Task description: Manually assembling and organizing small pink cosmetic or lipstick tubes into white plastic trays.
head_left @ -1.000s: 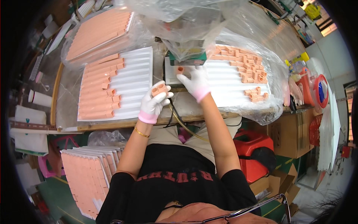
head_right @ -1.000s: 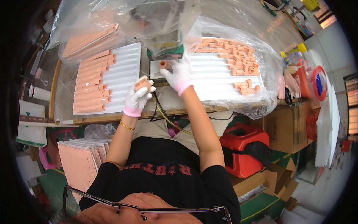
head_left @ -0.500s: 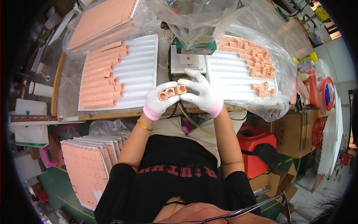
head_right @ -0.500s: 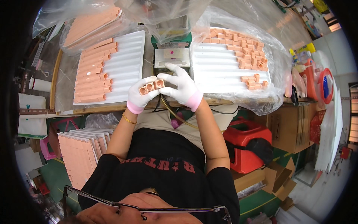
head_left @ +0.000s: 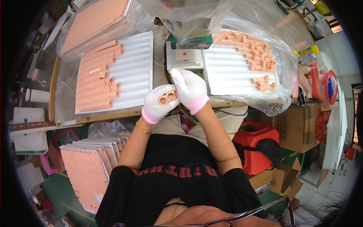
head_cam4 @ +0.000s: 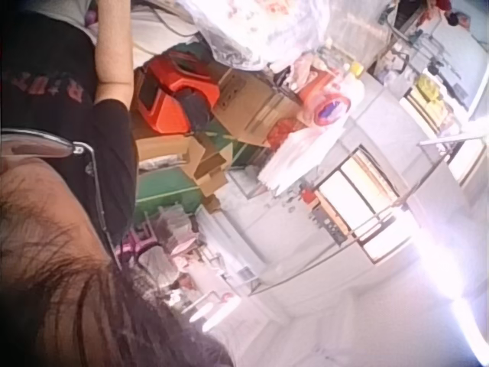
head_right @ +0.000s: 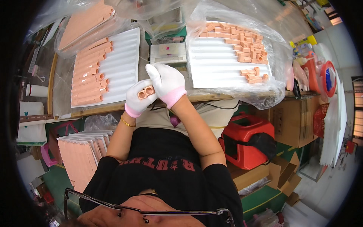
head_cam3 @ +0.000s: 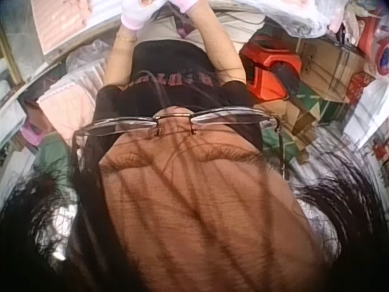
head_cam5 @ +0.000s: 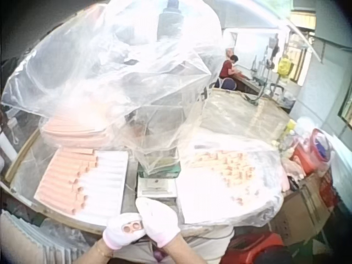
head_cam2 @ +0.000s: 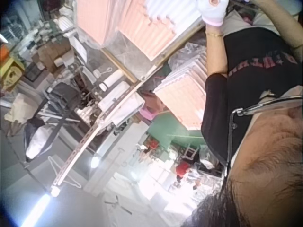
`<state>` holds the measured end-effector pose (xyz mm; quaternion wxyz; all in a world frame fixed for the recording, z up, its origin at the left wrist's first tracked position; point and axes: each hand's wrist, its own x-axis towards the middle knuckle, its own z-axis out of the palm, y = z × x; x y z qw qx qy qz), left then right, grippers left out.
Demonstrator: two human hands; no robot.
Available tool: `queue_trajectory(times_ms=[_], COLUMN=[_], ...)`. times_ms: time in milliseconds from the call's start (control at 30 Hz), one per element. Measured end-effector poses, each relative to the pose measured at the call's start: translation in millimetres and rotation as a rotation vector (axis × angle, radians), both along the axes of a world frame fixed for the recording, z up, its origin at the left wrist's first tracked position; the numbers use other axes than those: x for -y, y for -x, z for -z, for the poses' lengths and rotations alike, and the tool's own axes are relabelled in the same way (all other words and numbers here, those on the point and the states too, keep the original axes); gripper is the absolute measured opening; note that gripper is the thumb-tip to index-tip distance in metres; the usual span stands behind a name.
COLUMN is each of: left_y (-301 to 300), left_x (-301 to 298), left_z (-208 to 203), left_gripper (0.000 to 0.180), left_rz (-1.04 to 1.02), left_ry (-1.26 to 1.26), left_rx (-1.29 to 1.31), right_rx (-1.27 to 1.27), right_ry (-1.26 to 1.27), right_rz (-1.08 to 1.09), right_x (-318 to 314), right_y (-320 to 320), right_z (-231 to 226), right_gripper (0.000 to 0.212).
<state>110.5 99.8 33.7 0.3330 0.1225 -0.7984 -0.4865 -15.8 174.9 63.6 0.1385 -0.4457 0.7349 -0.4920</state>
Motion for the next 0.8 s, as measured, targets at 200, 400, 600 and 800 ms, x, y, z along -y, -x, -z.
queue_trajectory(times_ms=[200, 400, 600, 800], left_y=[0.7, -4.7, -1.7, 2.8], left_x=[2.7, 0.4, -0.9, 5.1], left_z=[2.2, -3.1, 9.3, -5.3], left_gripper=[0.034, 0.034, 0.033, 0.031], left_rz=[0.092, 0.101, 0.170, 0.151], left_ry=[-0.107, -0.183, -0.273, -0.051], left_rx=[-0.002, 0.027, -0.049, 0.021], right_rx=[0.352, -0.073, 0.580, 0.018], right_ry=[0.275, 0.328, 0.151, 0.097], right_rz=[0.048, 0.001, 0.009, -0.005], right_x=[-3.7, -8.0, -17.6, -10.5], right_y=[-4.1, 3.0, 23.8, 10.3], right_z=[18.2, 14.0, 3.6, -11.8], right_gripper=[0.025, 0.020, 0.025, 0.037])
